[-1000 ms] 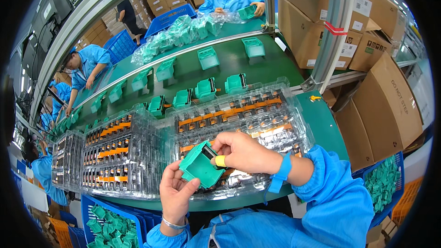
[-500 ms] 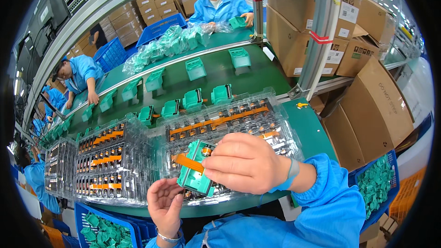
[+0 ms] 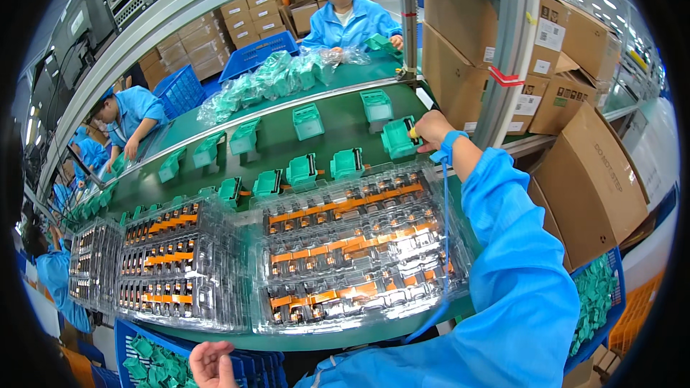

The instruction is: The person assembles electronic components into a green plastic housing by hand.

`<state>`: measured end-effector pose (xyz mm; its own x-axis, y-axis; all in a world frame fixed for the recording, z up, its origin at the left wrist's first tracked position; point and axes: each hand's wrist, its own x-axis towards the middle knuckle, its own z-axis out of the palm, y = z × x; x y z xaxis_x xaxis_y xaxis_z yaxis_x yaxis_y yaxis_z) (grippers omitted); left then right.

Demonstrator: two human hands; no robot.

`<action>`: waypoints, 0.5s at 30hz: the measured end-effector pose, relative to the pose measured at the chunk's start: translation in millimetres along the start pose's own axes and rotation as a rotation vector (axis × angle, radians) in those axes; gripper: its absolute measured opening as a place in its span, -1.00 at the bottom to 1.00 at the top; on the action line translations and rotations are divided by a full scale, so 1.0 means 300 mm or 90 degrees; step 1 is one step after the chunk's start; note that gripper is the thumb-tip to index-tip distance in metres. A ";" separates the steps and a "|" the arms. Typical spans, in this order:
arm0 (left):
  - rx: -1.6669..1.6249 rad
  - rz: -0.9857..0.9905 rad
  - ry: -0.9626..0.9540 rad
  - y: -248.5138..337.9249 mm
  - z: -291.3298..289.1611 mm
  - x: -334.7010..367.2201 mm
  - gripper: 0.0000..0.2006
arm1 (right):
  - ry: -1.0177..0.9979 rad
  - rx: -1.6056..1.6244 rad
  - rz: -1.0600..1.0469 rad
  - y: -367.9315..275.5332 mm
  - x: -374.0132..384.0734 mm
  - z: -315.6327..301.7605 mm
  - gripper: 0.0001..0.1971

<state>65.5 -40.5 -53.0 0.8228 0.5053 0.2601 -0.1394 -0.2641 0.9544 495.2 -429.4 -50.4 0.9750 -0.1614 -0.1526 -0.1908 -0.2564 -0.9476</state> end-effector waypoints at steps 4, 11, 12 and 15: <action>0.079 -0.016 0.129 -0.001 -0.091 -0.050 -0.68 | -0.073 -0.212 0.116 0.059 0.121 0.040 -0.79; 0.143 -0.066 0.232 -0.006 -0.187 -0.081 -0.73 | -0.142 -0.333 0.113 0.124 0.182 0.094 -0.69; 0.147 -0.073 0.229 -0.008 -0.194 -0.082 -0.73 | -0.126 -0.308 0.103 0.127 0.173 0.096 -0.67; 0.146 -0.065 0.230 -0.026 -0.205 -0.074 -0.71 | -0.051 -0.441 0.016 0.052 0.107 0.070 -0.65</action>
<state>14.7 0.8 -57.2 0.5750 0.7824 0.2392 0.0923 -0.3525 0.9312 525.9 -418.7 -76.1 0.9696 -0.1113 -0.2179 -0.2163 -0.8065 -0.5503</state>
